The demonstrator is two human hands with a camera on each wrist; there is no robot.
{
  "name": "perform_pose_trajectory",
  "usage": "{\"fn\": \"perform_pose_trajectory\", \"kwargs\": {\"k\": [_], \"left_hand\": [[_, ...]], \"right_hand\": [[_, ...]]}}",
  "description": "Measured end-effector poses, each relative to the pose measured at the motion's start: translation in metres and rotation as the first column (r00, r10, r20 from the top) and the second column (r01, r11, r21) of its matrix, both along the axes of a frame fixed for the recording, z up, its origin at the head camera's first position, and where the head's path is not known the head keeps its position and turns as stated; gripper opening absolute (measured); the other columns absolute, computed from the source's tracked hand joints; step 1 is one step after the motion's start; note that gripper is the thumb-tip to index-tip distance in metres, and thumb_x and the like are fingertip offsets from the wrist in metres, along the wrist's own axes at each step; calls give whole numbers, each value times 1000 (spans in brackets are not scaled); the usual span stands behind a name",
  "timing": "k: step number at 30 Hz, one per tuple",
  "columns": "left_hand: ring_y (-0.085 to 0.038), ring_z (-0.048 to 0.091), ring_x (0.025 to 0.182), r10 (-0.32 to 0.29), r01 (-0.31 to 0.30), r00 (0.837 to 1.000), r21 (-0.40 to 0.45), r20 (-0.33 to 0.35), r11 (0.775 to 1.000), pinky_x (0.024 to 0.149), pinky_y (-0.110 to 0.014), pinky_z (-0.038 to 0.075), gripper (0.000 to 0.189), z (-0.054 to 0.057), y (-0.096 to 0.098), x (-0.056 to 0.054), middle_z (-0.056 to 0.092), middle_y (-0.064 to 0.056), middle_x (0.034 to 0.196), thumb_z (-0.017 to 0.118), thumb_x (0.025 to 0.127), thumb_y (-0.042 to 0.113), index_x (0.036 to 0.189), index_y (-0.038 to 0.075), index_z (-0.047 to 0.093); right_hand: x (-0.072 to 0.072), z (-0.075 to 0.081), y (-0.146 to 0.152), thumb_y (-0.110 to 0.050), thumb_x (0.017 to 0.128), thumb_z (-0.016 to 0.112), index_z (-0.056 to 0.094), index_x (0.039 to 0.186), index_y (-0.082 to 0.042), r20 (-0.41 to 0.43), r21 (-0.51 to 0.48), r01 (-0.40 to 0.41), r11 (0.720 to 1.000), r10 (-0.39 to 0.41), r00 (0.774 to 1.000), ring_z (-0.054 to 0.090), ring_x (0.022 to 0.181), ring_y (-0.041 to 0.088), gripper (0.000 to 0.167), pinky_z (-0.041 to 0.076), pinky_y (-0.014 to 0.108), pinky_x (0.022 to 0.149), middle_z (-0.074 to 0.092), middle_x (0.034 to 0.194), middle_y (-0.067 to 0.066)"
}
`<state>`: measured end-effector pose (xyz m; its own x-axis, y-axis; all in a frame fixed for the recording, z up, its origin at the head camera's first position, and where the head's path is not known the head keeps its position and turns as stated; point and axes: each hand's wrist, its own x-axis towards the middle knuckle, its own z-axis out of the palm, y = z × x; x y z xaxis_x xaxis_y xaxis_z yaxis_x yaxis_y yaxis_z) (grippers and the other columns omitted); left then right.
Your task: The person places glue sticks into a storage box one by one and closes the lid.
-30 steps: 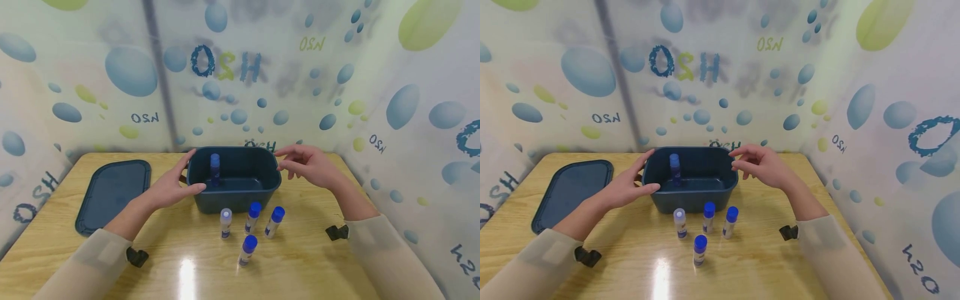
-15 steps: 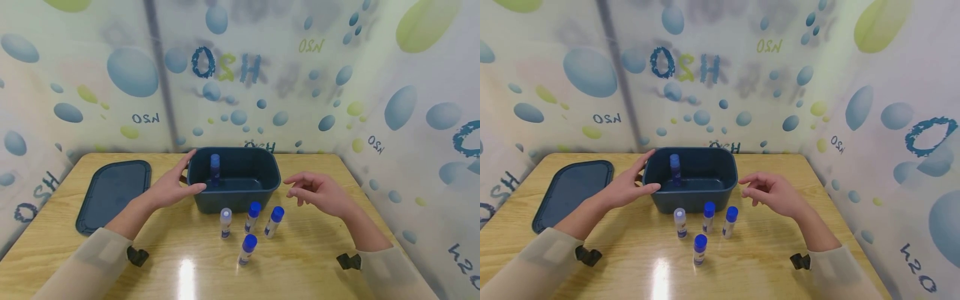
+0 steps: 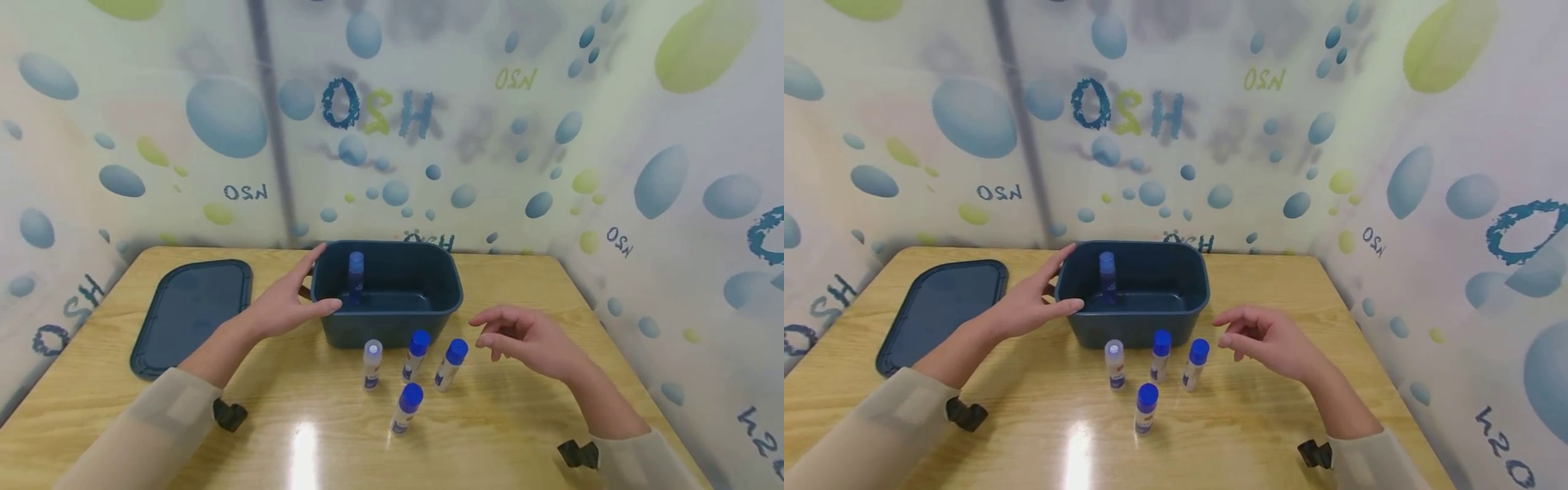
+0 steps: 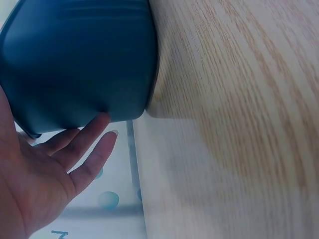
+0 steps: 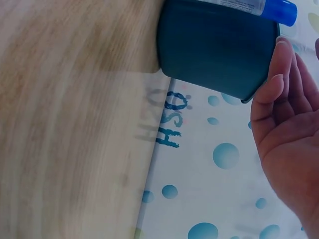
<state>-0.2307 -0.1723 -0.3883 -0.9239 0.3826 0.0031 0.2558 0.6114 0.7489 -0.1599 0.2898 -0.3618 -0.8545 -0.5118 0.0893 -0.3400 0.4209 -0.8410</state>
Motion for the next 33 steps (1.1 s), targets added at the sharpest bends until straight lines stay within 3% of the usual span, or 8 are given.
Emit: {"fn": "perform_pose_trajectory", "kwargs": {"k": [5, 12, 23, 33], "left_hand": [[-43, 64, 134, 4, -4, 1000, 7, -3, 1000, 97, -54, 61, 109, -2, 1, 0, 23, -20, 181, 74, 100, 62, 178, 39, 1], [-42, 64, 133, 6, -6, 1000, 8, -6, 1000, 97, -54, 61, 107, -3, 0, 0, 21, -18, 182, 73, 101, 62, 177, 41, 0], [-41, 64, 133, 7, -7, 1000, 14, 7, 1000, 96, -53, 61, 107, -2, 1, -1, 18, -17, 183, 73, 101, 61, 177, 43, 0], [-42, 63, 134, 7, -7, 1000, 13, 13, 1000, 96, -53, 62, 107, -2, 0, -1, 18, -16, 183, 73, 101, 62, 177, 44, 0]], "right_hand": [[1, -6, 0, -8, 107, 70, 73, 132, -7, 12, -23, -23, 999, 24, 1000, 72, 77, 24, 25, 61, 32, 73, 75, 96, 3], [0, -12, 0, -2, 107, 68, 70, 135, 0, 21, -64, -96, 993, 98, 995, 71, 82, 19, 28, 64, 34, 75, 74, 101, -1], [0, -14, -9, -7, 99, 80, 73, 134, -3, -41, -9, -97, 995, 97, 994, 65, 84, 19, 35, 57, 27, 71, 72, 106, 8], [0, -23, -19, -9, 100, 80, 70, 139, -7, 23, 0, -124, 992, 124, 992, 70, 92, 20, 41, 62, 27, 81, 73, 125, 12]]}}
